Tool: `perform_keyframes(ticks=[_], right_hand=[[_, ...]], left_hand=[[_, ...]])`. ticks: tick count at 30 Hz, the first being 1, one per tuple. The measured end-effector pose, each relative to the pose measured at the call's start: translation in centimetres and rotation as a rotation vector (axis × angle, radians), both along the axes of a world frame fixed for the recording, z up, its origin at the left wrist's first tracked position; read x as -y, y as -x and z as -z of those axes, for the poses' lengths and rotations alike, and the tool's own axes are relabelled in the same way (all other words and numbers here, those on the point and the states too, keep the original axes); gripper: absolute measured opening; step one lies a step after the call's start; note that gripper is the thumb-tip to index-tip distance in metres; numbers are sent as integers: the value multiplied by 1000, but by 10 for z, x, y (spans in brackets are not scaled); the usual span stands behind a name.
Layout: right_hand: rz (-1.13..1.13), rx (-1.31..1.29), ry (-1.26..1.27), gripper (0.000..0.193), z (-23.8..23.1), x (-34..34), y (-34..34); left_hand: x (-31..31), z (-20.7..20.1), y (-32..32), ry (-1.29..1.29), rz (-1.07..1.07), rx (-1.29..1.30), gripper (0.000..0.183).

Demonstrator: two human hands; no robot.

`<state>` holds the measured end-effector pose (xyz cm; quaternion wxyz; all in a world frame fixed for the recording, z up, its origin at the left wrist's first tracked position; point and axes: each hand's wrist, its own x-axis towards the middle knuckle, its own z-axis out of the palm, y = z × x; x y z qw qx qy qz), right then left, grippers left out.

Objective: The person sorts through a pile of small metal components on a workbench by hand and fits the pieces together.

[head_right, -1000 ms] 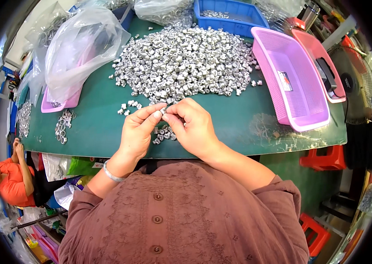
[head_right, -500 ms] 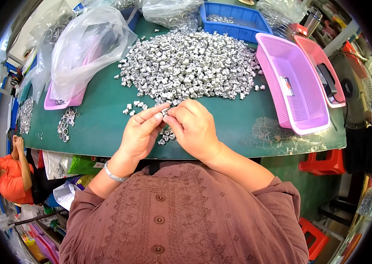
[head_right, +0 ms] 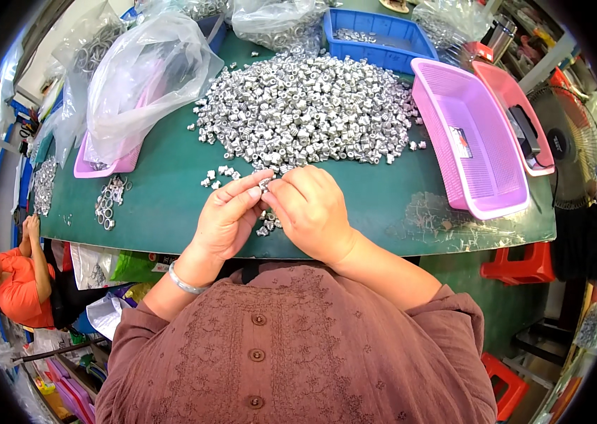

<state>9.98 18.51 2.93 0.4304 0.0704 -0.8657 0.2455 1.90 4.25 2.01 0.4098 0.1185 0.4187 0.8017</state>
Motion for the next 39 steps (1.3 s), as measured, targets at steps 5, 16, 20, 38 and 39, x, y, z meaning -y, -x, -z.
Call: perform_keyframes(ticks=[5,16,20,38,39], right_hand=[[-4,-8,-53,15,-4,2,1],[-8,-55,-210,19,-8,4,1],[-36,-29,-215,24,-8,3,-1],[-28,92,-148,25,-4,-15,-10],[-18,124,-103,24,-1,-20,-12]], left_hand=[[3,4,3,-28,19,-9,28],[5,6,5,-127,71,12,29],[6,8,4,-148,81,9,29],[158,3,96,-238,-587,-221,28],[184,5,105,-220,-679,-220,28]])
